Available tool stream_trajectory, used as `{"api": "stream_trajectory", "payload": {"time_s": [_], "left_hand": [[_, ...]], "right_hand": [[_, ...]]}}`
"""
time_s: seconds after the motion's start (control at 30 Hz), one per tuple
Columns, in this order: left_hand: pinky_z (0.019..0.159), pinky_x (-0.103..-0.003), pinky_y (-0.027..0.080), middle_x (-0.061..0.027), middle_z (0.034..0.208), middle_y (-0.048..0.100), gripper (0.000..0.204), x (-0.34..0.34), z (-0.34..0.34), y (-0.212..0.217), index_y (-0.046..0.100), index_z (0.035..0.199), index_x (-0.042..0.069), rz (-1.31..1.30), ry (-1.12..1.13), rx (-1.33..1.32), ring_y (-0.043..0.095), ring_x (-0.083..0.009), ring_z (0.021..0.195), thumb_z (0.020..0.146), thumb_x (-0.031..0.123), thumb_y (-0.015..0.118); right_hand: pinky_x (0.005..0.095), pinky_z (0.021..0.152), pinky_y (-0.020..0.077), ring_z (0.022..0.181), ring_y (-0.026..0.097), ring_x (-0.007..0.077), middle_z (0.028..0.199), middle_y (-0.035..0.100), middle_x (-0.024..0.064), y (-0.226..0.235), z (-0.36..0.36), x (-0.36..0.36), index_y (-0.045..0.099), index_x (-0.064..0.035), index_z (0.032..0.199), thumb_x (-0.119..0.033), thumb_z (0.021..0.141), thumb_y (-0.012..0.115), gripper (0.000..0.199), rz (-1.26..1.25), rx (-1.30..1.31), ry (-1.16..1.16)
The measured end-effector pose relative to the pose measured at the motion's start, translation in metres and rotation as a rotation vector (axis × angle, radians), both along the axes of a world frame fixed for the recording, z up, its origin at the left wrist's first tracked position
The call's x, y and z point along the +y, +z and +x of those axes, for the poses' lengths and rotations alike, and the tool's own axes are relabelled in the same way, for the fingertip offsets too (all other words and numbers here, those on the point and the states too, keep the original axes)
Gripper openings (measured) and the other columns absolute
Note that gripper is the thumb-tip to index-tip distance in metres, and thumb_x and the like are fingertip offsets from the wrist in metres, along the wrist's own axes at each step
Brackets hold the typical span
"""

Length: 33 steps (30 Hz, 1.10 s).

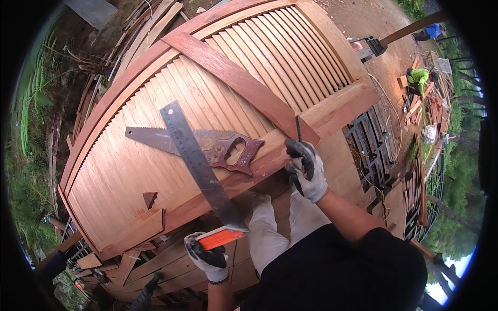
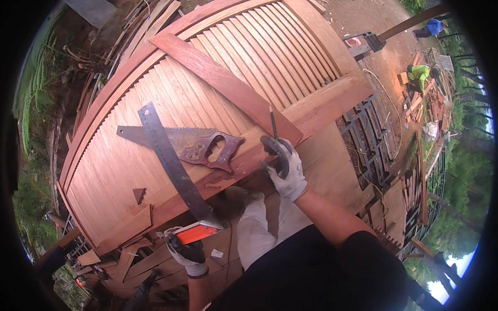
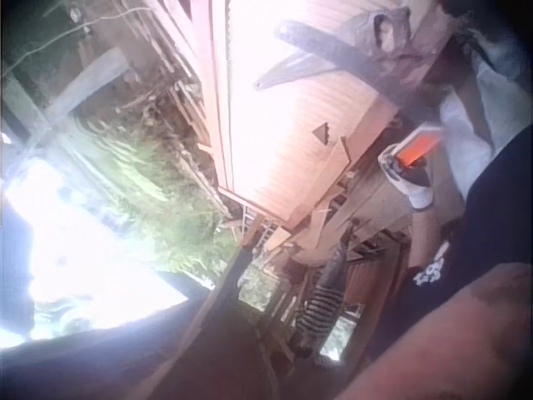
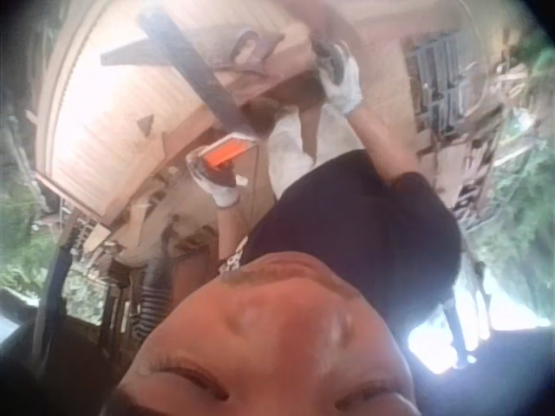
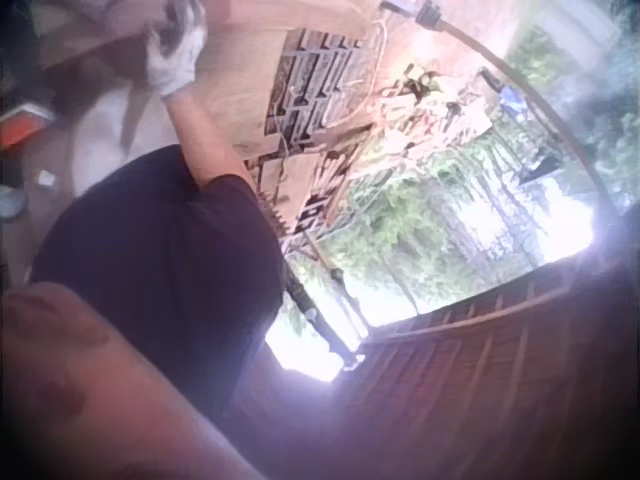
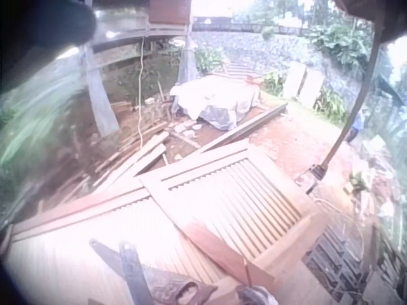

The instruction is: The person assembles a wooden slatted panel by positioning and aligning wooden pieces on a workbench. They use a pencil and ruler to mark measurements, then use an angle grinder to cut and shape the wood. The person repeatedly positions and adjusts the pieces to fit the frame.

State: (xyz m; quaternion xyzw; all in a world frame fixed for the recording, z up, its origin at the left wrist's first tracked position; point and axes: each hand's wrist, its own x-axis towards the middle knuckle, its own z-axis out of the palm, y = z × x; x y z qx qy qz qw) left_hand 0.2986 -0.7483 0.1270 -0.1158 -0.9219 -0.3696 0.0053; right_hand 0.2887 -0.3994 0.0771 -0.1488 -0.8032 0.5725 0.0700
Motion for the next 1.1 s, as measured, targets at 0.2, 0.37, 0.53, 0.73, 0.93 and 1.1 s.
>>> {"api": "stream_trajectory", "payload": {"time_s": [0.2, 0.37, 0.53, 0.73, 0.93, 1.1], "left_hand": [[0.056, -0.031, 0.05, -0.0105, 0.086, 0.059, 0.042, 0.148, 0.039, -0.04, 0.052, 0.106, 0.001, 0.749, 0.293, -0.75, 0.062, -0.019, 0.063, 0.107, 0.043, 0.045], [0.08, -0.036, 0.056, -0.017, 0.11, 0.064, 0.033, 0.173, -0.023, -0.045, 0.058, 0.122, -0.001, 0.254, -0.112, -0.56, 0.067, -0.0274, 0.091, 0.1, 0.024, 0.057], [0.122, -0.056, 0.022, -0.0133, 0.159, 0.039, 0.083, 0.257, -0.166, -0.033, 0.043, 0.152, 0.014, -0.451, -0.709, 0.106, 0.029, -0.0372, 0.15, 0.077, 0.018, 0.077], [0.127, -0.056, 0.017, -0.0067, 0.149, 0.05, 0.089, 0.294, -0.246, -0.061, 0.055, 0.142, 0.021, -0.616, -1.037, 0.134, 0.036, -0.0289, 0.147, 0.061, 0.023, 0.09], [0.127, -0.052, 0.021, -0.0103, 0.141, 0.054, 0.092, 0.332, -0.211, -0.081, 0.055, 0.141, 0.016, -0.337, -1.045, 0.06, 0.042, -0.0312, 0.142, 0.058, 0.028, 0.092], [0.123, -0.055, 0.025, -0.0172, 0.147, 0.048, 0.082, 0.326, -0.185, -0.079, 0.046, 0.146, 0.006, -0.186, -0.895, 0.062, 0.037, -0.0395, 0.145, 0.074, 0.02, 0.083]], "right_hand": [[0.0331, 0.08, 0.0554, 0.094, 0.069, 0.0208, 0.11, 0.068, 0.0142, 0.012, 0.097, -0.016, 0.055, -0.0006, 0.13, -0.017, 0.095, 0.069, 0.041, -0.771, -0.381, 0.133], [0.0304, 0.069, 0.0552, 0.074, 0.068, 0.0163, 0.088, 0.072, 0.0137, -0.007, 0.1, 0.036, 0.065, 0.0049, 0.116, -0.014, 0.098, 0.066, 0.026, -1.073, -0.413, -0.165], [0.0325, 0.073, 0.0552, 0.076, 0.069, 0.0203, 0.085, 0.071, 0.0152, -0.017, 0.118, 0.099, 0.068, 0.0067, 0.11, -0.016, 0.098, 0.064, 0.025, -0.894, -0.367, -0.26], [0.0317, 0.076, 0.0578, 0.08, 0.071, 0.019, 0.089, 0.074, 0.0136, -0.024, 0.153, 0.118, 0.067, 0.0092, 0.114, -0.015, 0.093, 0.071, 0.033, -0.876, -0.389, -0.171], [0.0301, 0.072, 0.0577, 0.077, 0.07, 0.0167, 0.087, 0.073, 0.0112, -0.028, 0.168, 0.113, 0.067, 0.0073, 0.116, -0.007, 0.091, 0.072, 0.029, -0.947, -0.566, -0.208], [0.0288, 0.069, 0.0571, 0.074, 0.068, 0.0146, 0.087, 0.072, 0.0093, -0.058, 0.162, 0.112, 0.067, 0.0062, 0.116, -0.006, 0.09, 0.071, 0.029, -1.076, -0.503, -0.239]]}}
